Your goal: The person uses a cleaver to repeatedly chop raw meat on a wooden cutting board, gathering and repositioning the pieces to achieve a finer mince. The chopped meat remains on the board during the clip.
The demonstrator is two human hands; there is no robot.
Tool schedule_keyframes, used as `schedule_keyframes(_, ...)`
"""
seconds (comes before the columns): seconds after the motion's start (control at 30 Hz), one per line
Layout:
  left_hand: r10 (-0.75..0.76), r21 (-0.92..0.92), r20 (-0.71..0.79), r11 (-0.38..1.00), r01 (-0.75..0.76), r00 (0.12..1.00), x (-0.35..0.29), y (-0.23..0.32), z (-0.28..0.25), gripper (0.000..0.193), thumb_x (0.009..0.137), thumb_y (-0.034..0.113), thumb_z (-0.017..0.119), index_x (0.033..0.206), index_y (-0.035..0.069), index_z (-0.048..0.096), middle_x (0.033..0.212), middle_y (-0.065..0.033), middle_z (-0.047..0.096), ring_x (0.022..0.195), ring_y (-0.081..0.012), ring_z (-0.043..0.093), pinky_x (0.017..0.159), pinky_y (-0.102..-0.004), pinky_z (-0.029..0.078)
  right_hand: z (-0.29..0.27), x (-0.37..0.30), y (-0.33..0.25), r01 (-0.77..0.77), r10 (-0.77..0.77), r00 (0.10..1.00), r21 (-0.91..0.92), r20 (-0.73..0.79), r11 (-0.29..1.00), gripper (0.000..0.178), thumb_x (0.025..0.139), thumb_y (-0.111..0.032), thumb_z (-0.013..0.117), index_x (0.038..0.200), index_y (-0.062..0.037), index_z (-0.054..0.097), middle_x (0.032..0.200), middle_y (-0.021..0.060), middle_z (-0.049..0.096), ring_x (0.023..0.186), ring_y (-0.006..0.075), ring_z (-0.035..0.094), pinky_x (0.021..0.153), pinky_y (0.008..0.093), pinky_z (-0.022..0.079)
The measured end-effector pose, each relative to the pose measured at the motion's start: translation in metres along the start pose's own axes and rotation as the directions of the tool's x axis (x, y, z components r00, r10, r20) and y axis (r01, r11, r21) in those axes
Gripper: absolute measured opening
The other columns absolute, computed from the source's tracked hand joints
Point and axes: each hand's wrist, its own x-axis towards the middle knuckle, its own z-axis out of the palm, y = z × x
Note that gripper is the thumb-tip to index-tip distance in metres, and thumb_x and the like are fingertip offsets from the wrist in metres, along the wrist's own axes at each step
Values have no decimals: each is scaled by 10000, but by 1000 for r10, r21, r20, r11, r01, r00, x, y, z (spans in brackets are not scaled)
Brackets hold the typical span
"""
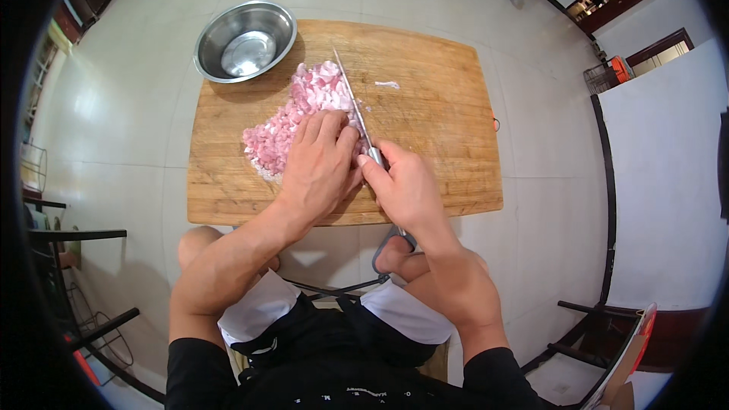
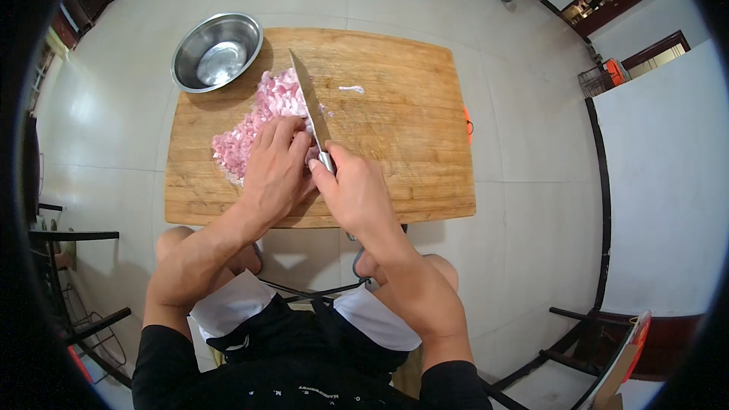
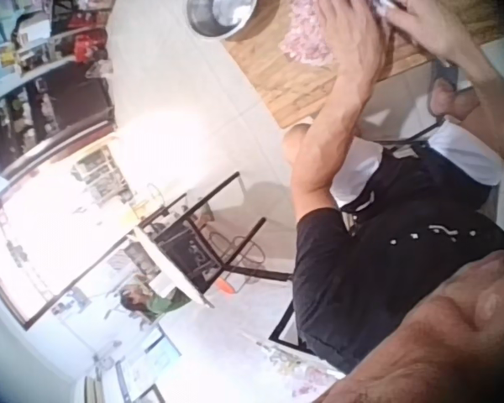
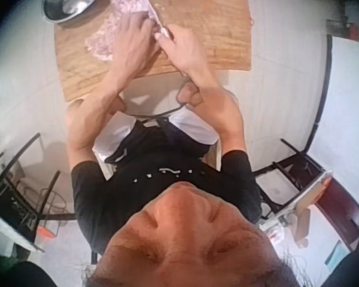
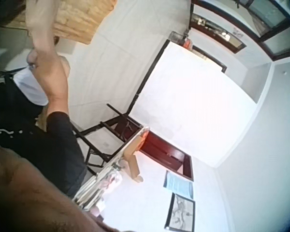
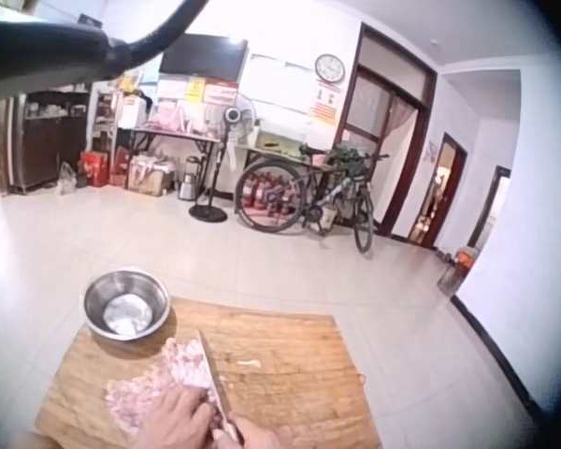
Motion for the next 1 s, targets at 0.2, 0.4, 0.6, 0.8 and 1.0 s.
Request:
schedule_keyframes(0.2,50,-42,32,998,-49,998,-3,-2,-11,498,814,267,907,1185,8,697,1346,-184,623,1321,-385,589,1192,-520,463,-27,1,0,-179,167,982,149,85,973,275,1110,-190,715,1266,25,785,770,-14,670,571,57,575,536,276,471)
schedule_keyframes(0.4,118,-102,126,989,-105,985,1,2,-8,513,828,245,919,1282,110,722,1374,-125,626,1324,-366,595,1159,-520,488,-62,5,7,-120,130,989,139,-63,983,343,1097,-196,739,1349,34,780,750,-4,640,564,73,580,536,295,467)
schedule_keyframes(0.6,330,86,132,935,-343,935,12,-11,8,412,947,244,784,1353,182,754,1534,-80,635,1401,-314,581,1224,-494,443,-66,21,33,-115,96,986,-138,-135,984,305,1054,-279,744,1039,26,752,727,160,680,659,310,693,657,455,531)
schedule_keyframes(0.8,270,93,171,953,-289,947,25,-11,15,371,936,186,767,1303,133,787,1418,-92,689,1368,-301,611,1229,-498,436,-69,14,15,-4,-5,1000,-354,-26,935,321,1027,-315,755,1052,5,758,852,255,735,786,473,704,737,527,557)
schedule_keyframes(1.0,211,146,120,963,-227,970,44,-6,21,169,934,153,742,1074,62,766,1120,-112,721,1212,-299,668,1169,-496,468,-81,-3,3,-194,204,958,-68,202,979,300,1065,-231,755,1195,37,790,725,80,688,617,143,635,582,346,493)
